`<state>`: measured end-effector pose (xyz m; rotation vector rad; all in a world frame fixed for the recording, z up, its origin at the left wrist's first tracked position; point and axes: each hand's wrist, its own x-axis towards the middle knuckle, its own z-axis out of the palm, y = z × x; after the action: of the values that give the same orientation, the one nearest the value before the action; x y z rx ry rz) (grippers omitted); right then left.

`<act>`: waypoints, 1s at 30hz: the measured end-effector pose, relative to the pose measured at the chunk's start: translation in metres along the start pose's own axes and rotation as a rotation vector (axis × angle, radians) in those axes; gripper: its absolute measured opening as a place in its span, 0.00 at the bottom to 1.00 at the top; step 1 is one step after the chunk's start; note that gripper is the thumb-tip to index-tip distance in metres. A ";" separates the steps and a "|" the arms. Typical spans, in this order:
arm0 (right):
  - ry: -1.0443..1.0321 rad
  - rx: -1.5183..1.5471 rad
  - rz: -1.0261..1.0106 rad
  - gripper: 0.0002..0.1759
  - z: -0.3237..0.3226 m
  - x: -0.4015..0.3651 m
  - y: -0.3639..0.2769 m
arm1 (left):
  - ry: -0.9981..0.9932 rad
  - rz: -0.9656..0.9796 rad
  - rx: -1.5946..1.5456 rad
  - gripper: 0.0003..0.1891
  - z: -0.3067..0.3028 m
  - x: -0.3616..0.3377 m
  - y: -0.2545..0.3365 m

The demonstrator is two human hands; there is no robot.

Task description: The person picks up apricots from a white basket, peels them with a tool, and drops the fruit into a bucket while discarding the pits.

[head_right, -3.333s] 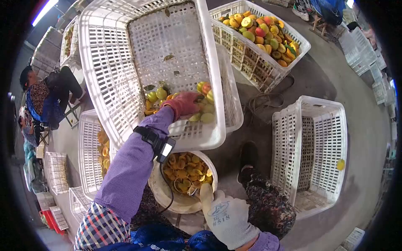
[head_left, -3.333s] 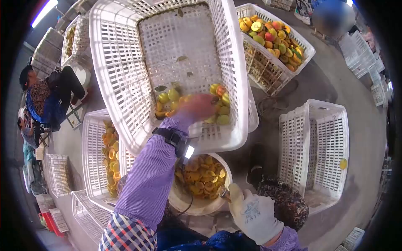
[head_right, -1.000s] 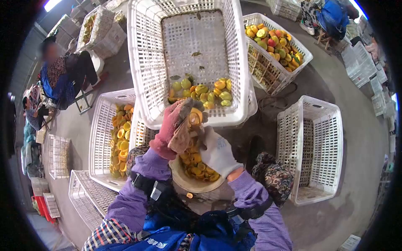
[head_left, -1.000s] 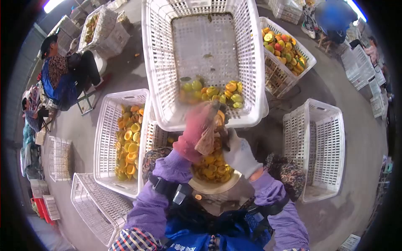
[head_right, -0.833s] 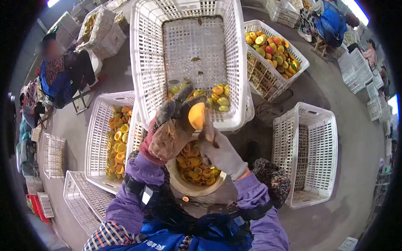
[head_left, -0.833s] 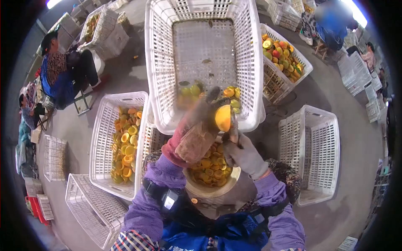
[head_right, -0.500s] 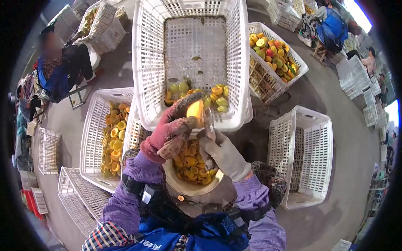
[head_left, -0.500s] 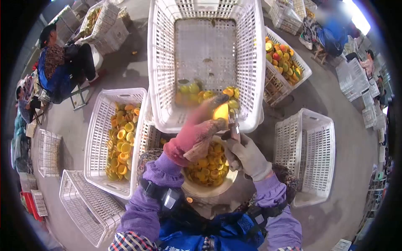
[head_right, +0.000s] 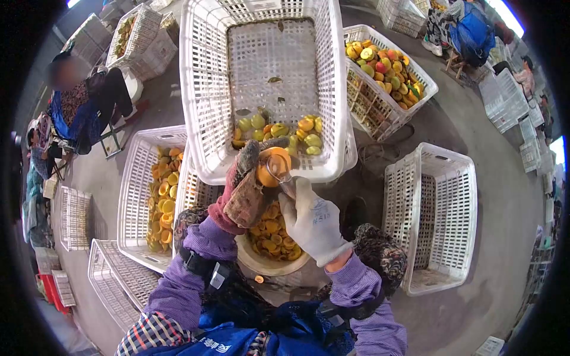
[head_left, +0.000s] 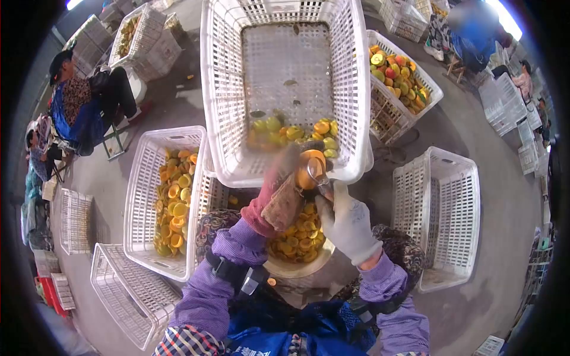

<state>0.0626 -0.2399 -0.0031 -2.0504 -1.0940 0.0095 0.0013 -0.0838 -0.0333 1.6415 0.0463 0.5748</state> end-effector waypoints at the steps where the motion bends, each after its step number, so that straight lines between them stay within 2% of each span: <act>1: -0.008 -0.004 0.009 0.12 0.001 -0.001 0.000 | 0.000 -0.025 -0.029 0.22 0.001 -0.001 -0.002; 5: -0.067 -0.033 0.054 0.15 0.006 -0.002 -0.002 | 0.095 -0.157 -0.505 0.20 0.009 -0.004 0.004; 7: -0.142 -0.038 0.092 0.18 0.009 -0.001 -0.001 | 0.122 -0.135 -0.125 0.16 0.006 -0.001 -0.006; 9: -0.252 -0.023 0.148 0.24 0.012 -0.003 -0.001 | 0.118 -0.167 0.025 0.14 0.004 -0.001 -0.006; 11: -0.227 0.011 0.135 0.20 0.013 -0.003 -0.002 | 0.094 -0.225 -0.053 0.14 0.002 0.006 0.005; 13: -0.266 0.096 0.120 0.19 0.010 0.001 -0.001 | -0.068 0.000 0.099 0.14 -0.012 0.021 0.017; 15: -0.376 0.233 0.118 0.19 -0.002 0.005 0.005 | -0.195 -0.060 0.061 0.16 -0.026 0.028 0.017; 17: -0.393 0.351 0.176 0.17 -0.004 0.006 0.003 | -0.276 -0.379 -0.164 0.23 -0.034 0.033 0.013; 18: -0.384 0.382 0.200 0.16 -0.002 0.007 0.003 | -0.189 -0.472 -0.466 0.23 -0.029 0.029 0.018; 20: -0.344 0.436 0.248 0.15 0.004 0.007 0.001 | 0.110 -0.291 -0.386 0.17 -0.007 0.014 0.015; 22: -0.284 0.479 0.302 0.14 0.011 0.001 -0.001 | 0.207 -0.019 -0.097 0.17 0.004 0.014 0.003; 23: -0.251 0.434 0.247 0.14 0.018 -0.002 0.001 | 0.281 0.101 0.056 0.18 0.010 0.014 -0.003; 26: -0.237 0.390 0.128 0.14 0.023 -0.011 -0.003 | 0.126 -0.058 -0.072 0.18 -0.003 0.006 0.017; 27: -0.408 0.514 0.300 0.13 0.013 -0.008 -0.011 | 0.078 -0.129 -0.112 0.18 -0.007 0.003 0.024; 28: -0.575 0.635 0.467 0.12 0.004 -0.004 -0.020 | -0.010 -0.073 -0.109 0.18 -0.011 0.005 0.032; 29: -0.744 0.753 0.636 0.12 -0.001 -0.002 -0.024 | -0.084 0.100 0.116 0.17 -0.017 0.007 0.028; 30: -0.759 0.768 0.596 0.12 -0.001 -0.002 -0.024 | -0.120 0.287 0.329 0.16 -0.023 0.011 0.025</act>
<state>0.0446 -0.2344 0.0122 -1.5666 -0.6551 1.3724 -0.0059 -0.0629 -0.0053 2.0181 -0.1961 0.7125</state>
